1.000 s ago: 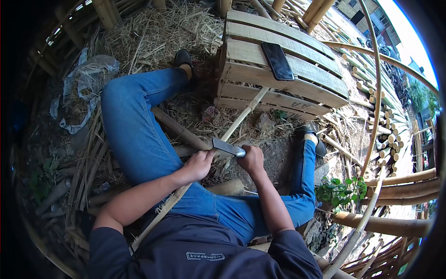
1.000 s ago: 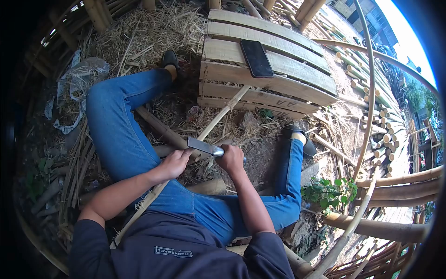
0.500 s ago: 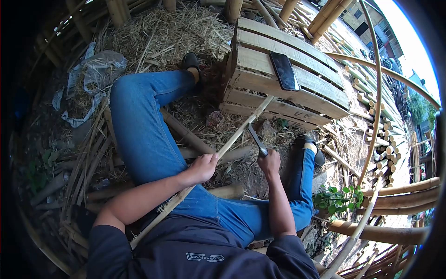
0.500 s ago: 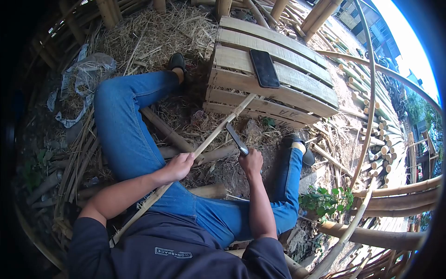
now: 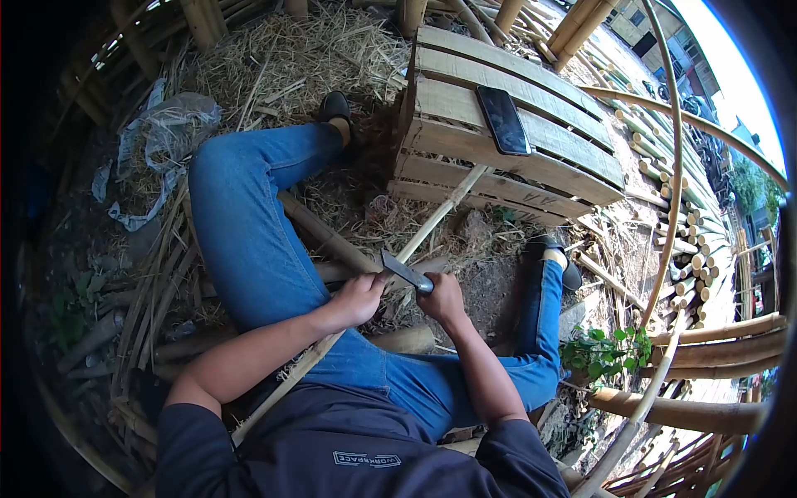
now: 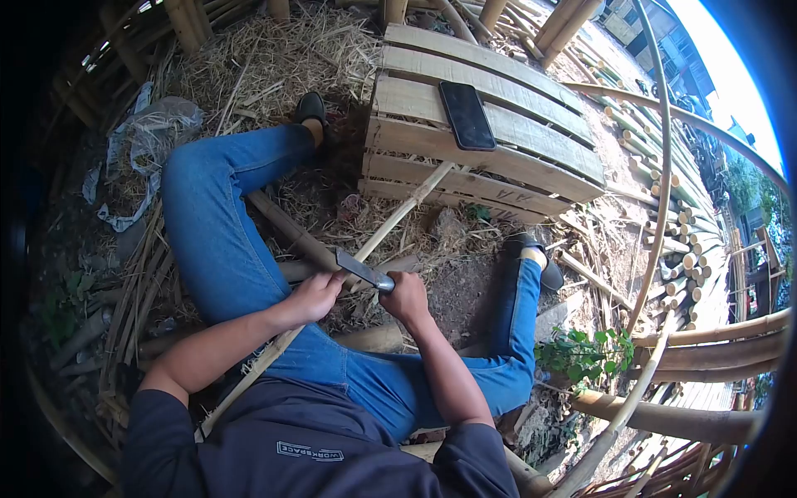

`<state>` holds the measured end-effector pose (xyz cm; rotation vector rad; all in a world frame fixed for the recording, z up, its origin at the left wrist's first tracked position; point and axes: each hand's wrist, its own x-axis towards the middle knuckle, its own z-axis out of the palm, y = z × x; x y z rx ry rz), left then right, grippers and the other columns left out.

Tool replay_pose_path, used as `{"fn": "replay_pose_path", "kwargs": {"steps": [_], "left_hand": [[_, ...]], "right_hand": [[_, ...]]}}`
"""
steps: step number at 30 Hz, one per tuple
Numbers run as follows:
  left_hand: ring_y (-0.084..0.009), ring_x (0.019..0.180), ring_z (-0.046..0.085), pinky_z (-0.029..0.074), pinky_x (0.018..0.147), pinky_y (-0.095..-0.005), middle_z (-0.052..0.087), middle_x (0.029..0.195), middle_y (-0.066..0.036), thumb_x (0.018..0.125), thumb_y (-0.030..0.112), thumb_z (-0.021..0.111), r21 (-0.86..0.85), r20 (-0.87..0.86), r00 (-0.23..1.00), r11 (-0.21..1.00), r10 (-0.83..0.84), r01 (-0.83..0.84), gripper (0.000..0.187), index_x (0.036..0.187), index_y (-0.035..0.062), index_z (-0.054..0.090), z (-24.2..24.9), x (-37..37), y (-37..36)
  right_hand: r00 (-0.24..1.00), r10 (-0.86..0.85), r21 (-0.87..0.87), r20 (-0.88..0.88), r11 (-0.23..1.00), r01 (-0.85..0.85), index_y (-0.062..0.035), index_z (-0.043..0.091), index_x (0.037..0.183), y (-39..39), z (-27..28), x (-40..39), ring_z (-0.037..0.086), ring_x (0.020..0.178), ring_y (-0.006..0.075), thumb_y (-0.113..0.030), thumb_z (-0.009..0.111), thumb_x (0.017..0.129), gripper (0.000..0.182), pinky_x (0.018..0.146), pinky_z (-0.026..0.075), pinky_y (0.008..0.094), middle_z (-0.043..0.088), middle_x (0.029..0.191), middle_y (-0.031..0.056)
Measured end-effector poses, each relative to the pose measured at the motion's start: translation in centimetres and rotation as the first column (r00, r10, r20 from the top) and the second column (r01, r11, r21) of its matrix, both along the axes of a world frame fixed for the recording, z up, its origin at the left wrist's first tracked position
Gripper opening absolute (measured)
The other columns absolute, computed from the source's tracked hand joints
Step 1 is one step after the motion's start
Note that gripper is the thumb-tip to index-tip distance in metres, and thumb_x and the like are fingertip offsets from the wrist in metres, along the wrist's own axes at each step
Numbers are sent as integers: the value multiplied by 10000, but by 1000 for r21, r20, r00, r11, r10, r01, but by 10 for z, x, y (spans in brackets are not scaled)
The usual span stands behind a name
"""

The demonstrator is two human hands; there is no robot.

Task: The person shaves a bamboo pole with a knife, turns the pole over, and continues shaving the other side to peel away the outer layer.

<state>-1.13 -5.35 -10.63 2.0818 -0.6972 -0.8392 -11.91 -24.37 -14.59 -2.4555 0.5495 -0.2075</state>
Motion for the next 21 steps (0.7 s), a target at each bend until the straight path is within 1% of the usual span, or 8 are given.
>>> {"fn": "replay_pose_path", "kwargs": {"steps": [1,4,7,11,12,15,16,21], "left_hand": [[-364,761,625,472,719,-475,633,798,-179,1083,369,343,-34,60,998,999,-14,16,466,942,-14,567,1,-1,0],[-478,847,600,455,775,-531,630,839,-249,1079,321,345,-87,100,995,995,-28,37,435,947,-31,564,-13,0,0],[-482,854,598,461,766,-528,625,834,-262,1076,288,340,-75,115,992,996,-44,53,414,926,-26,563,-9,-1,1],[-498,887,611,480,779,-563,643,876,-286,1069,297,343,-88,112,993,995,-35,45,442,900,-16,604,-5,0,-1],[-497,888,613,481,776,-561,644,876,-287,1068,297,344,-82,95,995,996,-37,45,442,901,-17,605,-2,0,-1],[-496,888,616,482,772,-557,647,874,-286,1065,297,349,-75,55,998,996,-39,43,441,900,-22,605,1,2,-2],[-496,887,617,483,771,-555,648,873,-286,1064,297,351,-75,41,998,996,-39,42,441,899,-23,605,1,1,-1],[-497,880,619,484,769,-555,650,869,-290,1062,297,361,-64,46,999,998,-22,25,442,888,-24,609,2,1,-1]], "right_hand": [[1000,-13,-1,-12,1000,13,-3,676,729,-1,-2,0,644,697,452,-116,648,706,119,696,549,493,625,693,266],[989,-140,-1,-50,990,141,24,669,718,-13,-15,1,638,709,471,-122,650,715,147,696,538,504,619,695,292],[954,-301,-37,-4,953,300,55,661,719,-40,-11,2,638,726,488,-134,659,724,189,703,527,518,617,708,320],[919,-394,-84,-8,916,392,76,658,742,-73,-45,2,657,760,487,-172,649,774,250,716,524,531,622,737,341],[897,-442,-72,17,894,442,72,659,753,-72,-41,3,662,759,480,-217,647,818,296,713,526,530,628,729,327],[894,-448,-34,13,893,449,72,653,751,-73,-27,-3,663,739,473,-257,659,848,344,697,522,526,622,703,316],[897,-441,-36,-34,897,440,15,697,807,-73,-27,-2,660,777,474,-191,656,783,211,745,526,528,660,772,285],[983,-185,17,-10,983,185,-13,705,790,-36,-5,3,653,734,456,-172,657,770,167,710,535,506,655,751,263]]}}
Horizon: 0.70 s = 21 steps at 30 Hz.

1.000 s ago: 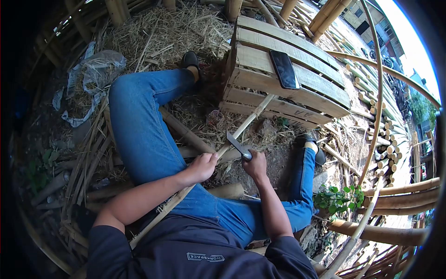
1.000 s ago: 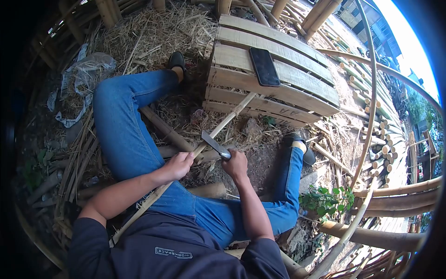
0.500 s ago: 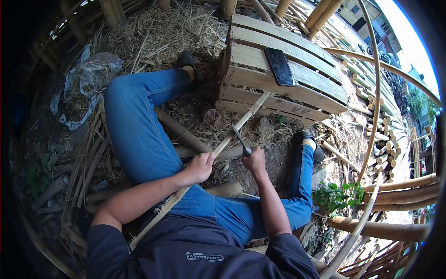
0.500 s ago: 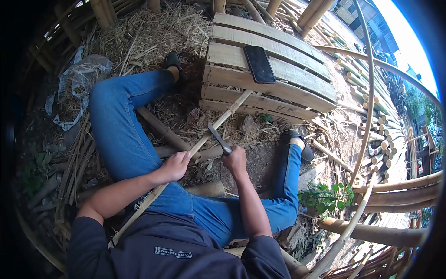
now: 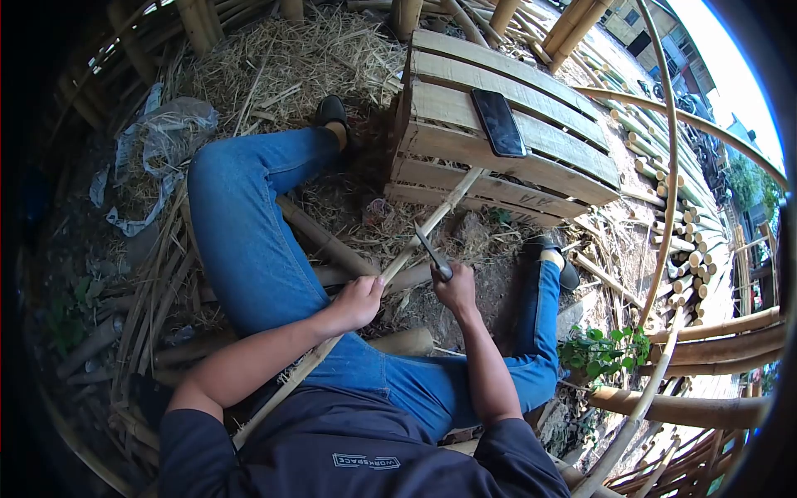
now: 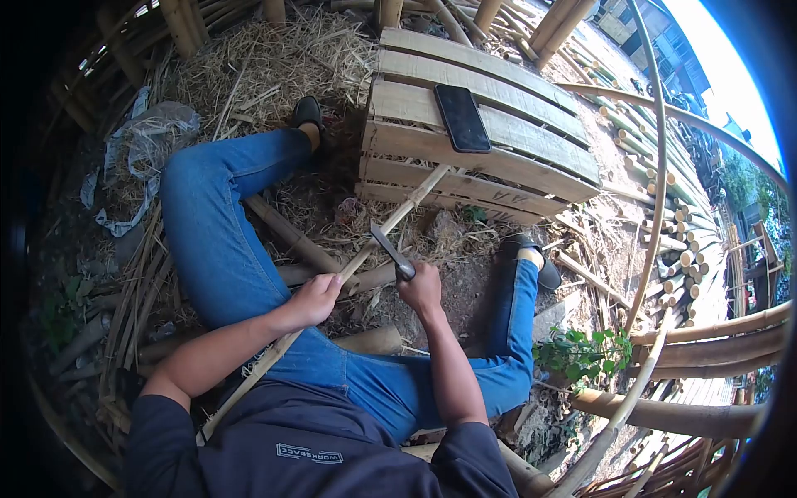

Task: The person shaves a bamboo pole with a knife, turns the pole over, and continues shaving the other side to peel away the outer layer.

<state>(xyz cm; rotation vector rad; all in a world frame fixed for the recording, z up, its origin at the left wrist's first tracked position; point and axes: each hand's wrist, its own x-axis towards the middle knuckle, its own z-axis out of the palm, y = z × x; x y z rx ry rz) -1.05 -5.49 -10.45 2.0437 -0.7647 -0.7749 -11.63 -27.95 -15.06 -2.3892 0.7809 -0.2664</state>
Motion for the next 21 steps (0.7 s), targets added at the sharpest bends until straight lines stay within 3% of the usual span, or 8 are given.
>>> {"fn": "replay_pose_path", "kwargs": {"steps": [2,5,8,11,20,21], "left_hand": [[-498,882,618,483,769,-560,650,873,-292,1062,295,362,11,2,1000,1000,0,0,441,881,-23,610,2,-1,0],[-501,889,615,481,772,-569,648,880,-295,1063,295,362,34,28,1000,999,11,-12,443,870,-22,605,4,-2,0],[-504,884,611,478,771,-576,645,879,-294,1065,298,358,17,85,996,999,26,-28,439,872,-18,595,-2,-6,0],[-505,874,609,474,767,-580,642,867,-289,1066,299,353,-1,100,995,1000,16,-16,432,882,-13,587,-8,-3,2],[-496,866,612,469,754,-565,643,850,-274,1065,291,352,14,28,1000,1000,11,-11,419,888,-14,578,4,-2,-1],[-495,867,612,469,753,-563,642,850,-274,1064,290,354,21,8,1000,1000,20,-20,416,889,-13,578,7,-2,-1]], "right_hand": [[996,82,-11,37,997,-81,-26,711,788,17,10,2,658,740,451,-151,646,758,144,723,544,506,656,749,261],[995,90,34,-41,995,-89,-35,717,797,25,3,2,665,754,447,-138,637,747,140,735,549,509,666,762,256],[994,59,-29,-91,998,-62,-29,720,801,24,14,2,670,770,447,-137,630,745,151,748,548,511,671,776,260],[994,-110,-66,0,992,110,5,695,744,-7,-22,2,658,742,459,-133,640,738,150,733,538,509,640,725,288],[954,-295,-100,-49,952,289,29,690,776,-47,-28,-6,665,786,468,-160,622,767,201,760,529,537,648,758,301],[965,-259,-143,54,954,264,41,645,713,-47,-29,-9,655,647,436,-190,648,803,248,657,511,518,613,665,283]]}}
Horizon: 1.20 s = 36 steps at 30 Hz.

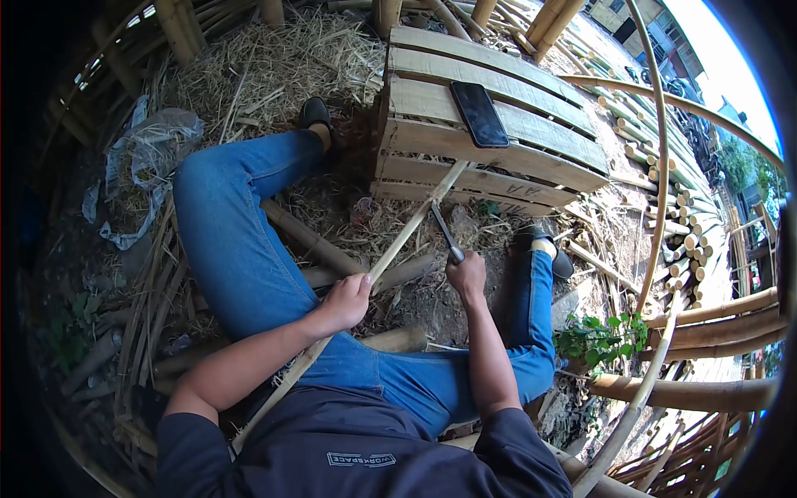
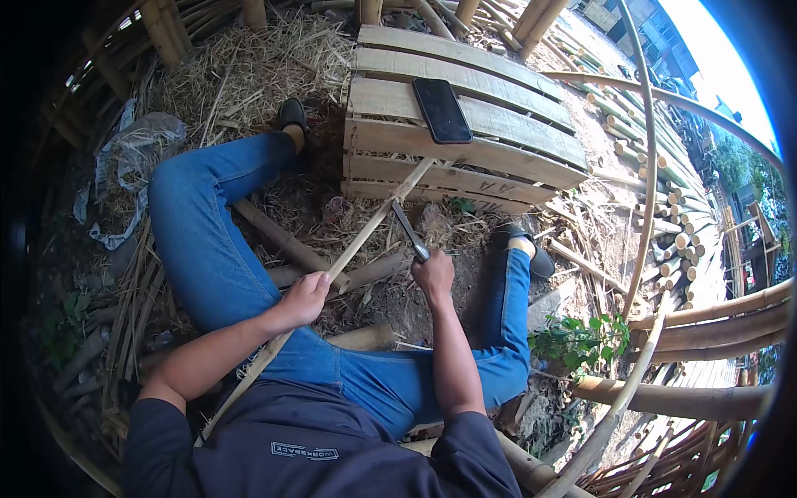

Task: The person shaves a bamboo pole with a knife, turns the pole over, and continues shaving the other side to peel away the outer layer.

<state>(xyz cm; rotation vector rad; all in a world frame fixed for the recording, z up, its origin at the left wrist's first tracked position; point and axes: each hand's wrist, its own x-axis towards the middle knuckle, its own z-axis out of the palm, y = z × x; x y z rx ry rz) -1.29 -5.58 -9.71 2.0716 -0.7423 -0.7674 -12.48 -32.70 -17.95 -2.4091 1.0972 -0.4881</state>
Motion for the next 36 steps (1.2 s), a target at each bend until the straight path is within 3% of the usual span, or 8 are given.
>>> {"fn": "replay_pose_path", "kwargs": {"steps": [3,4,7,12,19,23,29,36], "left_hand": [[-496,869,612,468,750,-559,642,848,-276,1062,288,361,-23,-15,1000,1000,11,-12,408,889,-12,576,-5,-1,-1],[-497,870,613,467,749,-559,642,847,-277,1062,287,363,-36,-10,1000,999,13,-13,405,888,-11,576,-7,0,-1],[-499,869,612,466,749,-561,641,846,-281,1061,288,367,-26,-29,1000,1000,3,-4,405,885,-12,575,-8,1,0],[-509,869,604,465,753,-568,636,854,-288,1063,287,361,-33,-1,1000,999,-27,27,411,888,-18,573,-7,1,1],[-510,888,601,468,769,-581,638,864,-288,1065,298,357,-36,93,995,999,-23,26,411,906,-15,572,-3,-1,1],[-510,891,603,468,770,-587,641,872,-286,1062,305,368,-26,56,998,999,-33,34,405,915,-7,581,-7,1,2],[-508,893,606,468,766,-586,643,871,-286,1059,307,376,-16,36,999,1000,-21,22,405,921,-8,590,-7,0,-1],[-493,890,621,470,767,-573,650,865,-285,1060,311,371,7,-33,999,999,-33,33,424,920,-15,602,-8,1,-1]], "right_hand": [[985,148,67,92,986,-154,42,577,652,8,2,-4,555,492,379,-235,671,846,351,548,442,487,538,567,248],[968,209,133,141,964,-228,39,527,626,17,8,-2,445,433,328,-264,680,872,419,501,377,469,474,524,217],[925,343,73,164,931,-358,34,580,643,44,13,7,579,526,403,-205,686,829,321,542,444,470,559,590,236],[945,325,210,-45,927,-310,-24,690,744,61,23,11,661,715,436,-148,670,722,128,701,535,483,649,713,251],[961,257,188,-97,953,-236,2,708,786,61,39,14,670,782,450,-132,644,719,163,773,541,503,659,760,283],[999,-32,132,-31,991,36,80,645,727,14,12,6,661,767,487,-163,632,775,248,748,530,532,633,738,330],[996,55,226,-71,973,-38,84,590,669,9,-16,-6,672,710,463,-248,679,812,372,670,499,530,614,666,316],[971,238,307,-34,927,-216,42,638,745,46,81,6,625,628,435,-390,709,859,452,613,464,477,604,637,247]]}}
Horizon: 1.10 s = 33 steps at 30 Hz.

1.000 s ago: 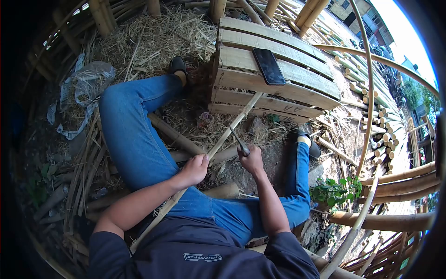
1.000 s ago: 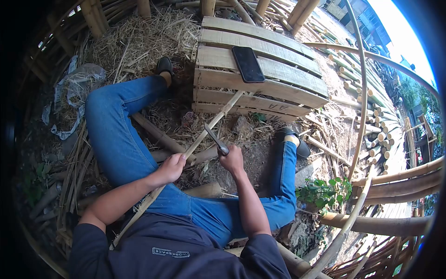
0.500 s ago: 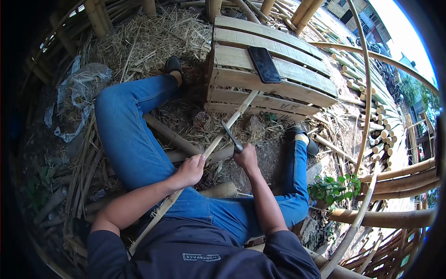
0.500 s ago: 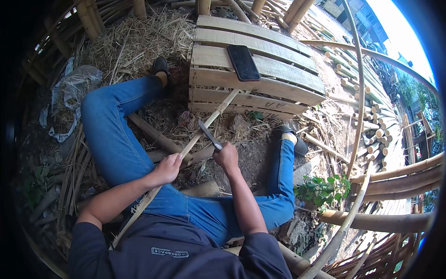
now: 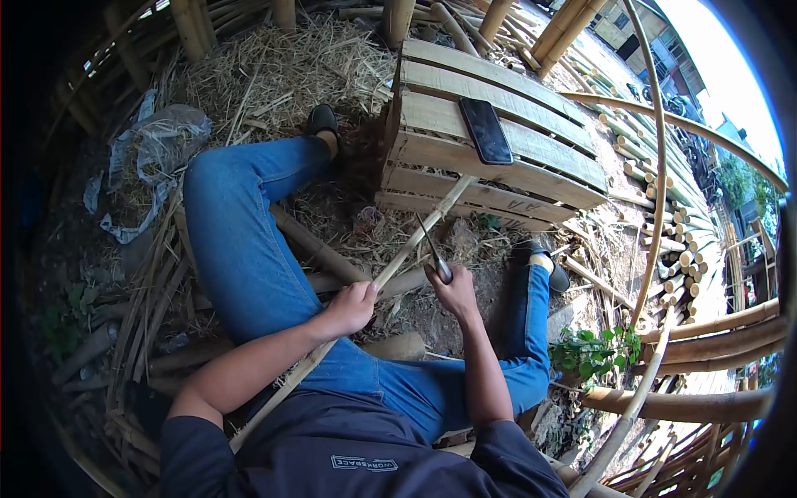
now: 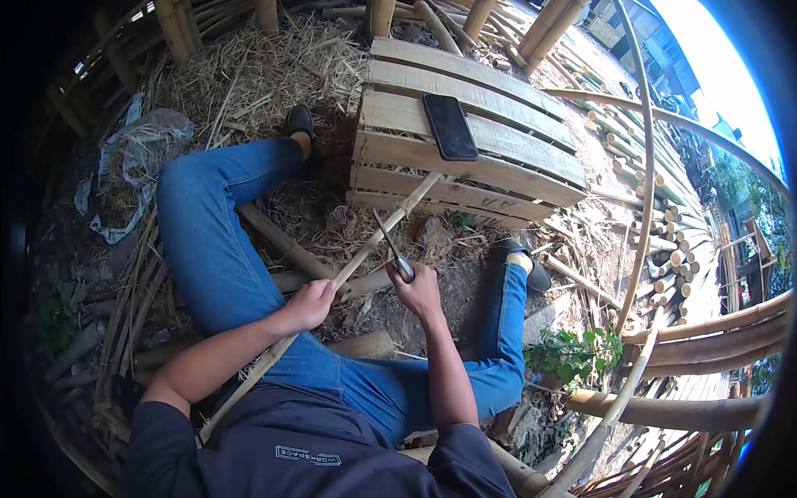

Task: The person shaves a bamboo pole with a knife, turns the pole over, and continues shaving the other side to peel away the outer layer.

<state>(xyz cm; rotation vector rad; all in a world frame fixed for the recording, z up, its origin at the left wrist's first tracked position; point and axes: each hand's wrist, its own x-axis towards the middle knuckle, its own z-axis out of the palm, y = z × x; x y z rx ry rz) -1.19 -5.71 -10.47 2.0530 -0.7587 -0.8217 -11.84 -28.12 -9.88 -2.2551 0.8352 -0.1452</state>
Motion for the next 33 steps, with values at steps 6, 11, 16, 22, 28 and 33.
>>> {"fn": "replay_pose_path", "kwargs": {"steps": [6,11,16,22,28,33], "left_hand": [[-347,734,583,456,701,-480,605,748,-192,1069,316,378,-10,-78,997,1000,20,-21,424,874,-12,561,5,1,1],[-314,698,574,456,703,-456,593,737,-169,1074,332,380,24,-108,994,1000,15,-12,428,898,-11,564,11,2,3],[-493,877,626,474,757,-537,651,863,-282,1067,331,352,-36,-2,1000,999,-1,1,454,912,-23,590,1,0,2],[-479,868,598,465,795,-518,630,868,-271,1080,321,327,-21,19,1000,1000,-10,11,460,909,-33,566,2,-1,1],[-421,762,594,464,733,-486,595,773,-226,1087,328,325,-35,-20,1000,999,-22,22,459,890,-26,540,1,0,1],[-363,692,583,457,685,-471,568,712,-184,1089,322,334,-56,-2,1000,998,-19,19,448,865,-17,523,-1,0,2]], "right_hand": [[991,134,-114,-7,984,-133,-26,694,907,22,38,2,673,765,415,-368,689,855,346,724,528,471,666,758,233],[989,125,-175,-82,975,-137,-65,728,918,32,3,4,685,782,413,-373,696,830,321,746,554,502,704,818,210],[984,61,-218,-169,971,-98,-41,735,835,35,-5,0,687,797,421,-283,686,782,252,772,556,501,691,785,244],[999,12,-107,-37,994,-16,-20,725,823,30,-46,9,670,824,449,-154,638,716,192,798,538,505,682,816,270],[972,-211,-120,104,967,223,59,626,726,3,-77,13,634,757,494,-219,631,819,293,716,489,530,618,726,313],[972,-233,-92,-25,969,230,23,691,815,-18,-75,11,648,853,491,-191,608,788,231,805,500,552,656,811,314]]}}
